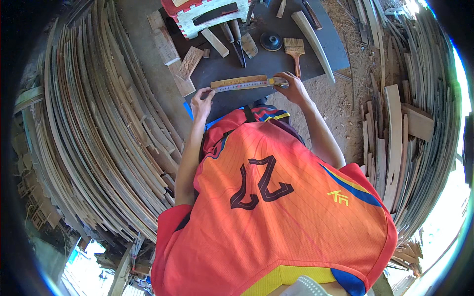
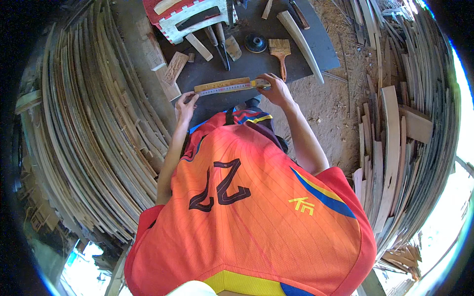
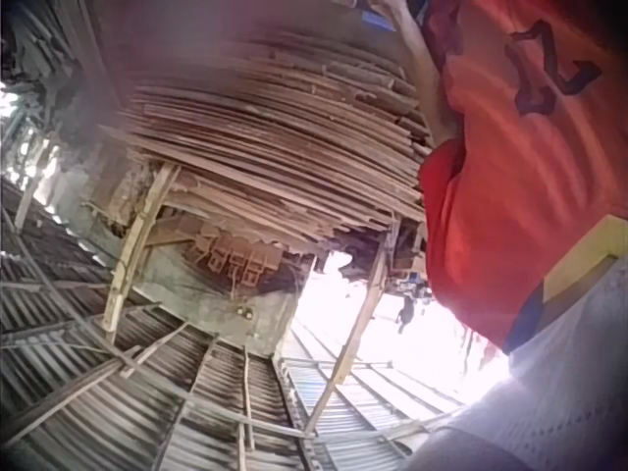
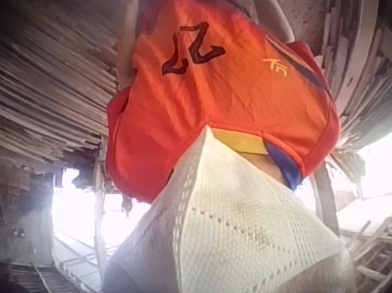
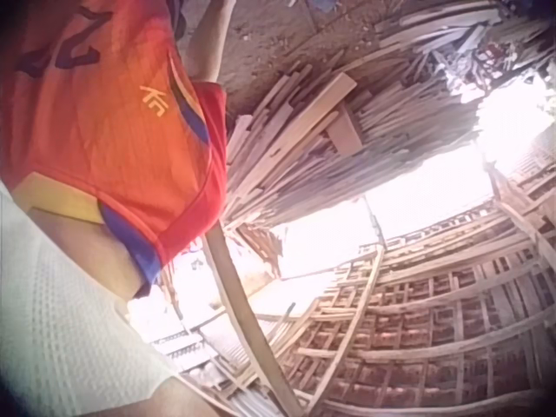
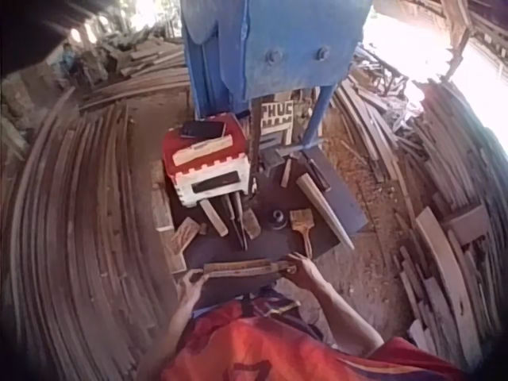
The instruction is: Marking, measuring, and inspecting small wood blocks at a workshop bench.
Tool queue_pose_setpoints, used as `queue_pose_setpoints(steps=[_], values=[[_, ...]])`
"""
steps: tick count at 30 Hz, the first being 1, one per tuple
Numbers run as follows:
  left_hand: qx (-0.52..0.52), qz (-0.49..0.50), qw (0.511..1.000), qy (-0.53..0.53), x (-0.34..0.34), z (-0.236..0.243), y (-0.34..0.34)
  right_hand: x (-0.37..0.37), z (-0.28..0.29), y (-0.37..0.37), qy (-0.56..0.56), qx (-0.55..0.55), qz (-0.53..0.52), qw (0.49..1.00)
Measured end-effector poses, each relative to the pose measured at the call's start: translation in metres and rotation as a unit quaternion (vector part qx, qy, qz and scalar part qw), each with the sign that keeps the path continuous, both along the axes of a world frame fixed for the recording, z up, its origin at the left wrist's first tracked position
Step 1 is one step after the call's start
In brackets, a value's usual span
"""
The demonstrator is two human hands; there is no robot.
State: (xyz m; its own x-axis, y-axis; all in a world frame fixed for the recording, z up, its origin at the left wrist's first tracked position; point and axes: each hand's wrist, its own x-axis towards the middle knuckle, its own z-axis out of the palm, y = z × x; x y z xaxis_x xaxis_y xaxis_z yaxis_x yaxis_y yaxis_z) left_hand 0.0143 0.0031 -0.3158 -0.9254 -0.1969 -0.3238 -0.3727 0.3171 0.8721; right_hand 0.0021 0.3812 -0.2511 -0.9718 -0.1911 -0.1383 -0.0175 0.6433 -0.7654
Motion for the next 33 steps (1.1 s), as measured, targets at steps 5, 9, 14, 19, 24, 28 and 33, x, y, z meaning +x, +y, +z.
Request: queue_pose_setpoints(steps=[5, 9, 14, 19, 24, 28, 33], values=[[0.02, 0.021, 0.998, -0.055, -0.005, 0.0, 0.0, -0.001, 0.002, -0.001, 0.009, -0.002, 0.003, 1.0], [0.034, 0.028, 0.997, -0.069, -0.006, -0.004, -0.003, -0.002, 0.001, 0.0, 0.013, 0.007, 0.007, 1.0], [0.018, 0.017, 0.996, -0.085, -0.011, -0.004, -0.003, -0.002, -0.001, 0.001, 0.017, 0.005, 0.008, 1.0], [0.014, -0.01, 0.996, -0.093, -0.015, -0.007, -0.013, -0.007, 0.003, -0.001, 0.002, 0.03, 0.019, 0.999], [0.003, -0.004, 0.993, -0.116, -0.016, 0.002, -0.006, -0.008, -0.001, 0.004, -0.004, 0.03, 0.023, 0.999], [-0.007, 0.002, 0.994, -0.112, -0.016, 0.002, -0.004, -0.012, -0.004, 0.007, -0.017, 0.025, 0.03, 0.999], [-0.091, -0.004, 0.99, -0.107, -0.016, -0.017, -0.008, -0.013, 0.008, 0.002, -0.023, 0.037, 0.032, 0.999]])
